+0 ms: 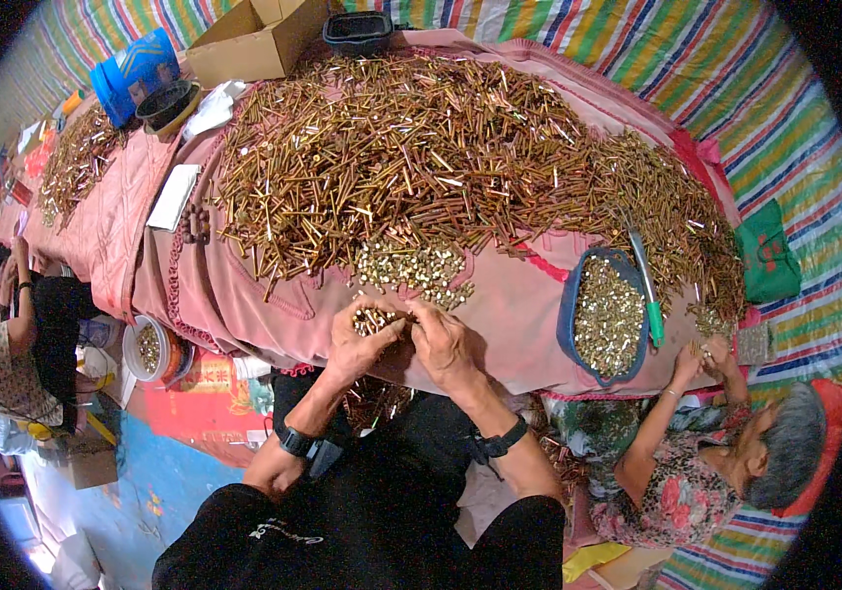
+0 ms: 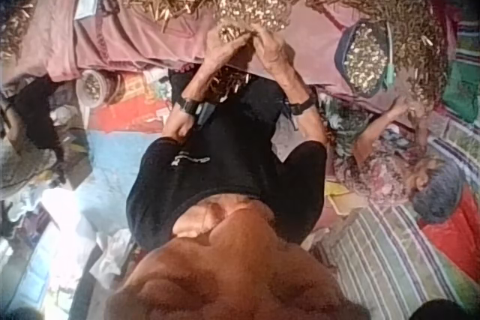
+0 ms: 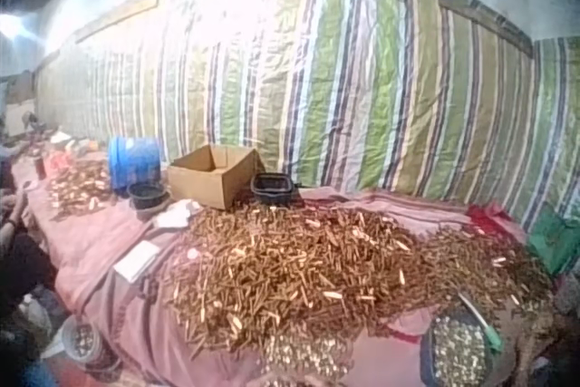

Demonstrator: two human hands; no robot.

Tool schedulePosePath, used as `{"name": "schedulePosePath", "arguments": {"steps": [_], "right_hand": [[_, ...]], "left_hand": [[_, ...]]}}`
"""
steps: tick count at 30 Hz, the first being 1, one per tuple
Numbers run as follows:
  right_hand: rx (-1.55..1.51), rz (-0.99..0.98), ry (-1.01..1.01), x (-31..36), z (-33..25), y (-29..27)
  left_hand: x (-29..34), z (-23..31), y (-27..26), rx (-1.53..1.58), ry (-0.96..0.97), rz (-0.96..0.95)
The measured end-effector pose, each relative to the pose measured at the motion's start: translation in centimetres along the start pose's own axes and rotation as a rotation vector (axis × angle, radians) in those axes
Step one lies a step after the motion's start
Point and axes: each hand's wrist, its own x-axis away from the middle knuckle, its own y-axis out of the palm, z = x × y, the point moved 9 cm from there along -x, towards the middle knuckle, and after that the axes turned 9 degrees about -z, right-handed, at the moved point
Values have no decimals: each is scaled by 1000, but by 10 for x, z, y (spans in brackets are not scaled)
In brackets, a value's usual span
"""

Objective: Sorting and inspecting small metal components on a table.

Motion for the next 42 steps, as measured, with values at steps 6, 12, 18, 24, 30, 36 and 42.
{"name": "schedulePosePath", "arguments": {"steps": [6, 12, 18, 24, 30, 36, 42], "right_hand": [[-81, 11, 101, 6, 11, 6], [40, 93, 2, 6, 7, 2], [26, 62, 58, 5, 1, -6], [-83, -103, 350, 0, 16, -28], [184, 25, 482, -13, 91, -66], [172, 59, 354, -43, 93, -72], [190, -140, 369, -57, 88, -44]], "left_hand": [[-3, -8, -2, 125, -31, -19], [-5, -27, 4, 291, -159, -58], [-7, -24, 11, 284, -261, -34], [-9, -20, 13, 370, -329, -31], [-7, -9, 20, 353, -392, -9], [-7, -22, 17, 379, -394, 30], [-9, -26, 16, 381, -390, 25]]}}
